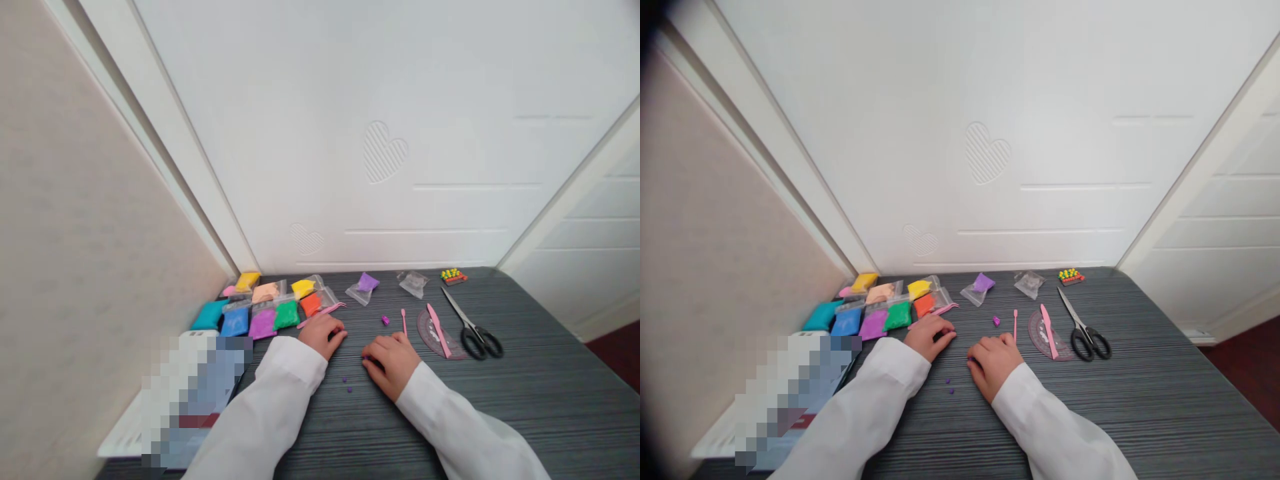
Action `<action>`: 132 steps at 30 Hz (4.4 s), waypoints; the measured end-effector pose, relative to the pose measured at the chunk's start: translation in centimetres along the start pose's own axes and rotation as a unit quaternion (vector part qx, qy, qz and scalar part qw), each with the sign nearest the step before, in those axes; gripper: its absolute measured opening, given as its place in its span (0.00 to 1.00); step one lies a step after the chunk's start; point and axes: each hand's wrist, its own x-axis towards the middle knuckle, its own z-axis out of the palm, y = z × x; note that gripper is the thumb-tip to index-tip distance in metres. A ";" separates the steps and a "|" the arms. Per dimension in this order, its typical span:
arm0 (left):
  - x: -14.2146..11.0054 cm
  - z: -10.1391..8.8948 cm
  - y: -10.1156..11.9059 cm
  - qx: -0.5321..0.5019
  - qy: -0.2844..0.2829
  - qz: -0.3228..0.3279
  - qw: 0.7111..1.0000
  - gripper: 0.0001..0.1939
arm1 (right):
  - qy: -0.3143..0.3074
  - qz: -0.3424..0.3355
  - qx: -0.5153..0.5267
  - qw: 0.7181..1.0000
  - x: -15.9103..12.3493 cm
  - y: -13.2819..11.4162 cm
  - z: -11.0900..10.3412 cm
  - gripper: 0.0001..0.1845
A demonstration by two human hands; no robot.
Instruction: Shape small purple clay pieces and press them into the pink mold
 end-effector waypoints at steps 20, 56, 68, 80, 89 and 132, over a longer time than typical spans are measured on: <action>-2.1 0.0 0.0 -0.015 0.029 0.005 0.999 0.15 | -0.025 0.024 -0.004 0.999 0.3 0.9 0.3 0.09; -2.6 -0.2 4.1 -0.100 0.006 -0.045 0.994 0.06 | -0.064 0.025 0.024 0.997 0.2 1.2 -0.3 0.08; -2.7 0.1 3.6 -0.083 -0.039 -0.044 0.995 0.10 | -0.070 0.027 0.021 0.997 0.1 1.2 -0.5 0.10; -2.6 -1.1 3.5 -0.131 -0.058 -0.061 0.988 0.11 | -0.076 0.026 0.024 0.996 -0.1 1.2 -0.7 0.12; -3.7 -1.9 1.8 -0.152 -0.084 -0.028 0.984 0.11 | -0.082 0.028 0.022 0.996 0.0 1.3 -0.8 0.12; -1.2 -0.8 2.3 -0.147 -0.091 -0.028 0.985 0.10 | -0.084 0.030 0.020 0.996 -0.1 0.9 -1.2 0.11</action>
